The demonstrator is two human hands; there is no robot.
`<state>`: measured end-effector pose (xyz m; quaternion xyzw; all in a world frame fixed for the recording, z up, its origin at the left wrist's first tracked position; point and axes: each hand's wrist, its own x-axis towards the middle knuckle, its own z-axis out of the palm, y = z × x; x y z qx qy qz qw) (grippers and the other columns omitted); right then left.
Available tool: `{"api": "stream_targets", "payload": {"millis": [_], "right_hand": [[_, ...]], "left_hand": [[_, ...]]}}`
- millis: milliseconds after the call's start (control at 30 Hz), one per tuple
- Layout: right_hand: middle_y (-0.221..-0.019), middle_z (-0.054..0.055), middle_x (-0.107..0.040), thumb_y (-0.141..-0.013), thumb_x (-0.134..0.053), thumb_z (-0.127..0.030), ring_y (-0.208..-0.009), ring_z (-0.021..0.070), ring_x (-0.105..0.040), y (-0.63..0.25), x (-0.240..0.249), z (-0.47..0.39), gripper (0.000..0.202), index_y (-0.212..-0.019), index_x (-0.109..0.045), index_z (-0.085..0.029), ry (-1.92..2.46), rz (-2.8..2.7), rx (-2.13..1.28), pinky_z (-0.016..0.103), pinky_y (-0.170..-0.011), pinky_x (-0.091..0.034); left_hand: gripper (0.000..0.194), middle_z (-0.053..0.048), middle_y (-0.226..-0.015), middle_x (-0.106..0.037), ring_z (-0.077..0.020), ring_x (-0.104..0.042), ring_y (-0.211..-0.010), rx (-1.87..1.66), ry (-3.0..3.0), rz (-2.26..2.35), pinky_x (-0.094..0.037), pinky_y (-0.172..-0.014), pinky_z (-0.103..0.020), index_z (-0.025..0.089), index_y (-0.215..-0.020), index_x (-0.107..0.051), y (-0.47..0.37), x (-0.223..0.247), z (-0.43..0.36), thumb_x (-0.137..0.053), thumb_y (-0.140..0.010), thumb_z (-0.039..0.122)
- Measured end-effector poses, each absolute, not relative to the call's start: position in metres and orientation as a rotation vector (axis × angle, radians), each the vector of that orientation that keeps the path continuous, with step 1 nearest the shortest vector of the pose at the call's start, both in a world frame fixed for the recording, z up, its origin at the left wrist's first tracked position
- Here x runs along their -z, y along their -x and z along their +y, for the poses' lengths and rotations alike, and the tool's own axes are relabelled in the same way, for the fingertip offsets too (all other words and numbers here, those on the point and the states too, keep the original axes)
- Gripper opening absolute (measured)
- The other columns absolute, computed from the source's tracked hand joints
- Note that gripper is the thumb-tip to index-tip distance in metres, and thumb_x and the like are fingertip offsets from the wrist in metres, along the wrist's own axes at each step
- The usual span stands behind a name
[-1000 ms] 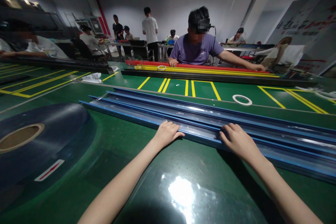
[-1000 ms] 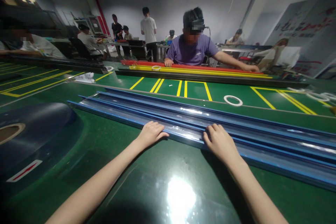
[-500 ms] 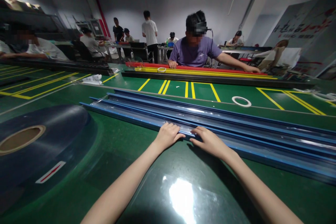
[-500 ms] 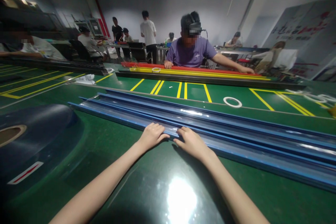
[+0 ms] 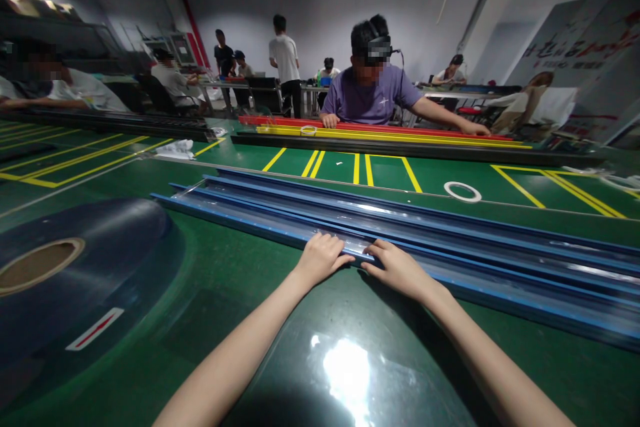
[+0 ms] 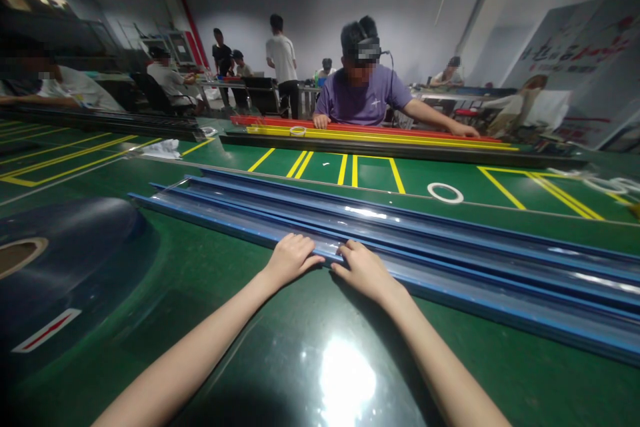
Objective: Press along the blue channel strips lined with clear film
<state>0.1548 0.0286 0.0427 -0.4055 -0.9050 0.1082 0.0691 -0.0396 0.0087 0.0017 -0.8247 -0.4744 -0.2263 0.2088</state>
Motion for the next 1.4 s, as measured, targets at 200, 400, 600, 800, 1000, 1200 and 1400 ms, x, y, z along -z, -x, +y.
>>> {"api": "stream_targets", "payload": {"millis": [200, 400, 600, 800, 1000, 1200, 1400], "right_hand": [[-0.086, 0.005, -0.06, -0.086, -0.035, -0.036, -0.08, 0.0165, -0.055, -0.158, -0.052, 0.028, 0.029, -0.089, -0.059, -0.019, 1.268, -2.546, -0.253, 0.025, -0.068, -0.04], [-0.088, 0.008, -0.058, -0.085, -0.038, -0.029, -0.086, 0.0199, -0.049, -0.16, -0.043, 0.034, 0.023, -0.086, -0.057, -0.017, 1.251, -2.374, 0.033, 0.031, -0.076, -0.037], [-0.087, 0.008, -0.057, -0.085, -0.039, -0.033, -0.085, 0.0206, -0.048, -0.149, -0.036, 0.034, 0.025, -0.089, -0.057, -0.016, 1.336, -2.374, 0.161, 0.031, -0.075, -0.036], [-0.081, 0.008, -0.057, -0.087, -0.033, -0.038, -0.081, 0.0199, -0.049, -0.138, -0.033, 0.033, 0.032, -0.086, -0.057, -0.016, 1.362, -2.362, 0.308, 0.03, -0.071, -0.033], [-0.079, 0.008, -0.057, -0.088, -0.03, -0.037, -0.079, 0.0191, -0.048, -0.141, -0.028, 0.035, 0.034, -0.086, -0.057, -0.016, 1.344, -2.401, 0.395, 0.029, -0.068, -0.03], [-0.075, 0.008, -0.056, -0.088, -0.031, -0.035, -0.075, 0.0188, -0.048, -0.14, -0.028, 0.038, 0.034, -0.079, -0.056, -0.014, 1.348, -2.404, 0.433, 0.029, -0.067, -0.028], [-0.074, 0.009, -0.056, -0.088, -0.03, -0.035, -0.075, 0.019, -0.048, -0.14, -0.029, 0.039, 0.035, -0.078, -0.056, -0.014, 1.378, -2.41, 0.468, 0.029, -0.068, -0.028]], "left_hand": [[0.038, -0.003, -0.069, -0.057, -0.017, -0.051, -0.068, 0.605, 2.296, -1.322, -0.03, -0.06, -0.029, 0.017, -0.071, -0.052, 0.039, -0.001, 0.008, -0.038, -0.084, 0.049], [0.037, -0.004, -0.075, -0.057, -0.0173, -0.051, -0.072, 0.633, 2.303, -1.325, -0.033, -0.064, -0.03, 0.016, -0.077, -0.053, 0.039, -0.001, 0.008, -0.037, -0.084, 0.049], [0.036, -0.004, -0.074, -0.058, -0.017, -0.051, -0.072, 0.711, 2.265, -1.339, -0.033, -0.066, -0.03, 0.016, -0.08, -0.056, 0.04, -0.003, 0.006, -0.038, -0.085, 0.046], [0.034, -0.004, -0.073, -0.058, -0.0164, -0.051, -0.07, 0.73, 2.241, -1.355, -0.033, -0.066, -0.03, 0.016, -0.076, -0.056, 0.04, -0.005, 0.005, -0.038, -0.085, 0.043], [0.031, -0.004, -0.071, -0.059, -0.0161, -0.051, -0.069, 0.729, 2.231, -1.349, -0.033, -0.067, -0.031, 0.016, -0.071, -0.055, 0.04, -0.004, 0.005, -0.039, -0.085, 0.038], [0.027, -0.004, -0.071, -0.059, -0.0164, -0.051, -0.07, 0.742, 2.221, -1.368, -0.034, -0.069, -0.031, 0.017, -0.072, -0.055, 0.04, -0.004, 0.003, -0.039, -0.085, 0.035], [0.025, -0.004, -0.071, -0.06, -0.0168, -0.051, -0.071, 0.771, 2.203, -1.399, -0.034, -0.069, -0.032, 0.017, -0.075, -0.055, 0.04, -0.003, 0.003, -0.039, -0.085, 0.034]]}}
